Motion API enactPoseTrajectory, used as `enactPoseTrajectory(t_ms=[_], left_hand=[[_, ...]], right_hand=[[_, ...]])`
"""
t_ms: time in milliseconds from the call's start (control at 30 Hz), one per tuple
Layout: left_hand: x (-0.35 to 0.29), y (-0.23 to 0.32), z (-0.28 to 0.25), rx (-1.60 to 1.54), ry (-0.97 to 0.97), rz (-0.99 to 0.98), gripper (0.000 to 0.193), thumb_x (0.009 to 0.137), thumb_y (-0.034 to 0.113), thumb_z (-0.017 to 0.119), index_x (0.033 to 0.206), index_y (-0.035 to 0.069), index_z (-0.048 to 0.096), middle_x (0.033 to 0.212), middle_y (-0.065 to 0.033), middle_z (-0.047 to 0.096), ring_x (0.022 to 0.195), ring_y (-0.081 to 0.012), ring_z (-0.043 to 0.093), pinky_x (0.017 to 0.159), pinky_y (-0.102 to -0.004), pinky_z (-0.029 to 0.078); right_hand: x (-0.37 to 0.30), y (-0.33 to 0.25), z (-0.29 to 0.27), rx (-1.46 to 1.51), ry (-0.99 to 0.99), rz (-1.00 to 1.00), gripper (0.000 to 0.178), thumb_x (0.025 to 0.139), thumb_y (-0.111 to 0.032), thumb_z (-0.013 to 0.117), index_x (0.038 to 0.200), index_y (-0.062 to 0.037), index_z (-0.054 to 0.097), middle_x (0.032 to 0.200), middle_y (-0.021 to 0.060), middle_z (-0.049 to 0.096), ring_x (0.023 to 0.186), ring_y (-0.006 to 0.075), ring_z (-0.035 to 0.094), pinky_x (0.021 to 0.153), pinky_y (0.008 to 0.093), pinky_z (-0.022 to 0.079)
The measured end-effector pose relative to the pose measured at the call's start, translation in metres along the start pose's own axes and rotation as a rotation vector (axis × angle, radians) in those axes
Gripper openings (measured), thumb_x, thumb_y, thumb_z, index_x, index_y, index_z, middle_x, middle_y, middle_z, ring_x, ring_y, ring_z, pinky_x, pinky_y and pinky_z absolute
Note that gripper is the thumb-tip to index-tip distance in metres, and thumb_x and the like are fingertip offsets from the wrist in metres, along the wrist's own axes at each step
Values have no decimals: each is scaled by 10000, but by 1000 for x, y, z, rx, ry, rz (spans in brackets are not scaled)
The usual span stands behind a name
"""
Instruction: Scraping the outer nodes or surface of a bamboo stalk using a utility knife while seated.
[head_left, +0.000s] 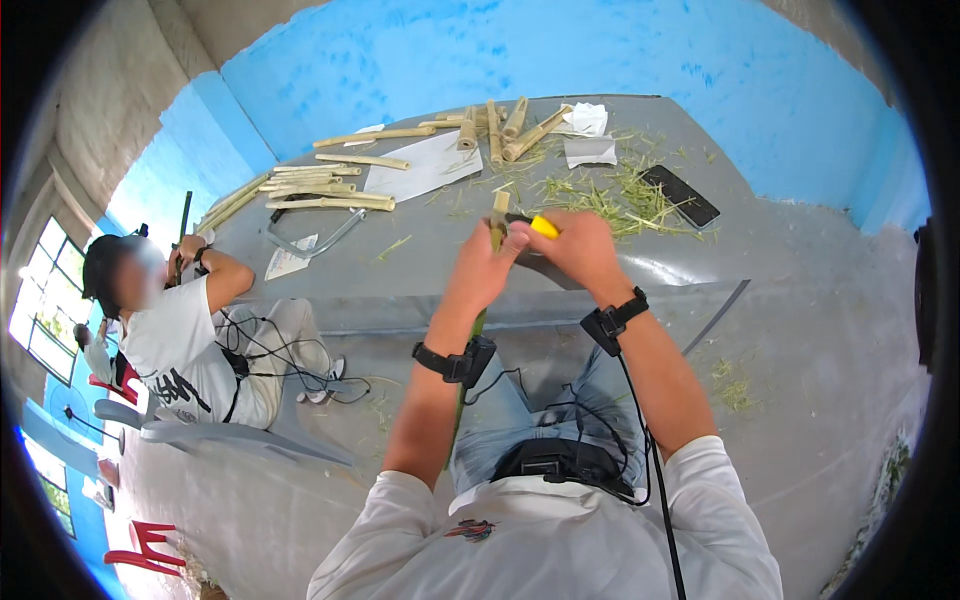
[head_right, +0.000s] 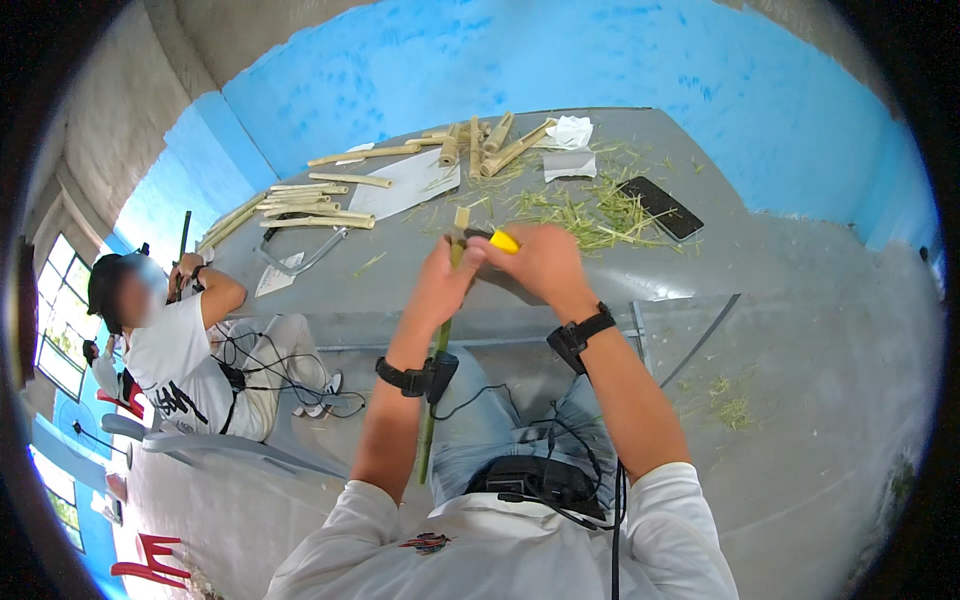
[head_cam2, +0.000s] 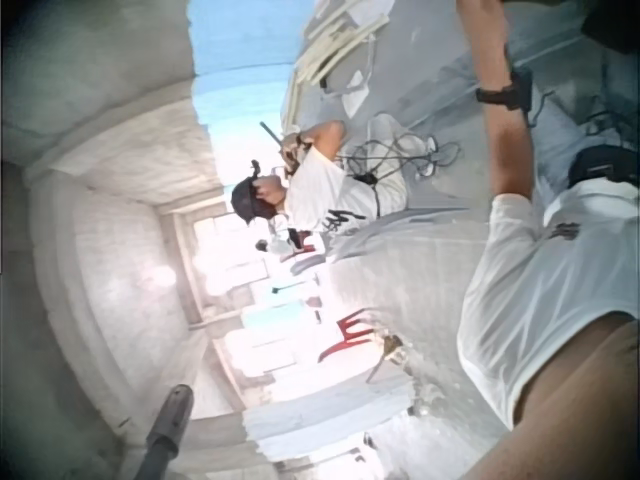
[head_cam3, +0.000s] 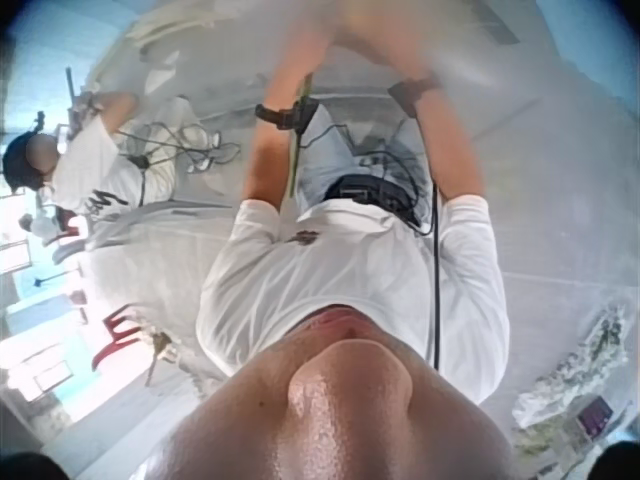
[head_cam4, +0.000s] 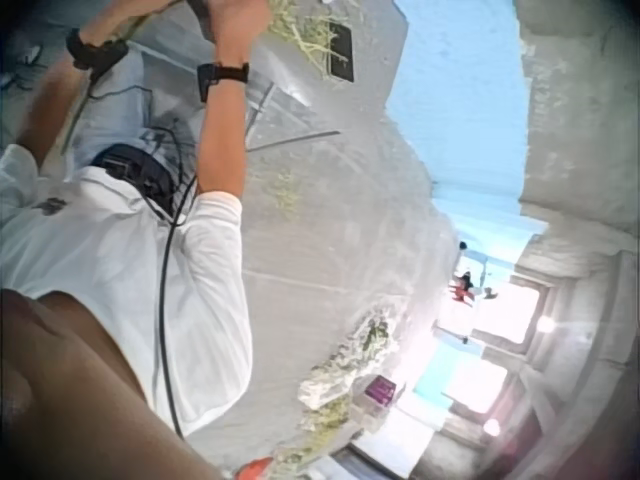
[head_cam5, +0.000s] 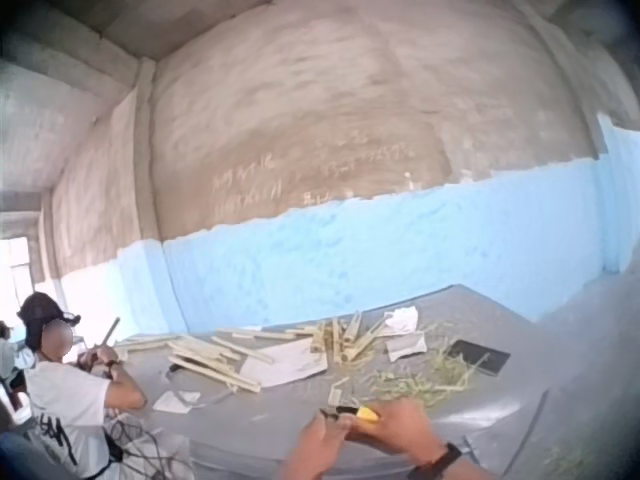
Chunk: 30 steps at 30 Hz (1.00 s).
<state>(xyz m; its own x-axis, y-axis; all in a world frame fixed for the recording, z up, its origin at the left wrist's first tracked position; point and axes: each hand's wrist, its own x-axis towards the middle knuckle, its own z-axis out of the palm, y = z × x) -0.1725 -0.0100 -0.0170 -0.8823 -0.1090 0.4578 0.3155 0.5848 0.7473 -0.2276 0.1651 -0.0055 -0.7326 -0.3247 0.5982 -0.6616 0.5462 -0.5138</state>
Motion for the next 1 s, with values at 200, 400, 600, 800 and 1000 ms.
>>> enactPoseTrajectory(t_ms=[200, 400, 600, 800, 1000], left_hand=[[-5, 10, -5, -63, -51, -74, 665, 973, 622, 526, 1178, -10, 529, 823, -122, 621, 744, -252, 625, 672, -380, 497], [-9, 17, -3, 76, 30, -113, 725, 960, 644, 517, 1174, -49, 512, 1037, -296, 659, 1005, -476, 638, 835, -464, 502], [-7, 14, -4, 87, 35, -45, 757, 929, 679, 513, 1098, -58, 472, 923, -311, 655, 911, -521, 625, 717, -504, 507], [-6, 10, -1, 115, 95, -12, 734, 925, 675, 542, 1046, -48, 500, 803, -227, 651, 790, -435, 661, 679, -431, 513], [-6, 12, 1, 186, 152, -82, 662, 900, 609, 640, 953, -43, 542, 771, -219, 649, 766, -412, 664, 653, -430, 507]], right_hand=[[1, 2, 4, -67, -23, 2, 582, 858, -665, 620, 762, -95, 684, 642, 162, 630, 637, 389, 631, 559, 458, 492], [1, 4, 7, -64, -31, -1, 589, 851, -671, 625, 767, -91, 686, 632, 165, 626, 623, 394, 627, 560, 462, 495], [1, 3, 2, -68, -37, -12, 608, 848, -682, 624, 746, -85, 681, 621, 167, 620, 605, 393, 618, 545, 457, 482], [2, 1, 1, -78, -38, 2, 631, 837, -693, 630, 696, -78, 656, 597, 159, 610, 586, 383, 612, 528, 451, 471], [0, -4, 13, -197, 140, -2, 584, 869, -637, 648, 727, -71, 645, 571, 154, 590, 568, 369, 611, 514, 440, 467]])
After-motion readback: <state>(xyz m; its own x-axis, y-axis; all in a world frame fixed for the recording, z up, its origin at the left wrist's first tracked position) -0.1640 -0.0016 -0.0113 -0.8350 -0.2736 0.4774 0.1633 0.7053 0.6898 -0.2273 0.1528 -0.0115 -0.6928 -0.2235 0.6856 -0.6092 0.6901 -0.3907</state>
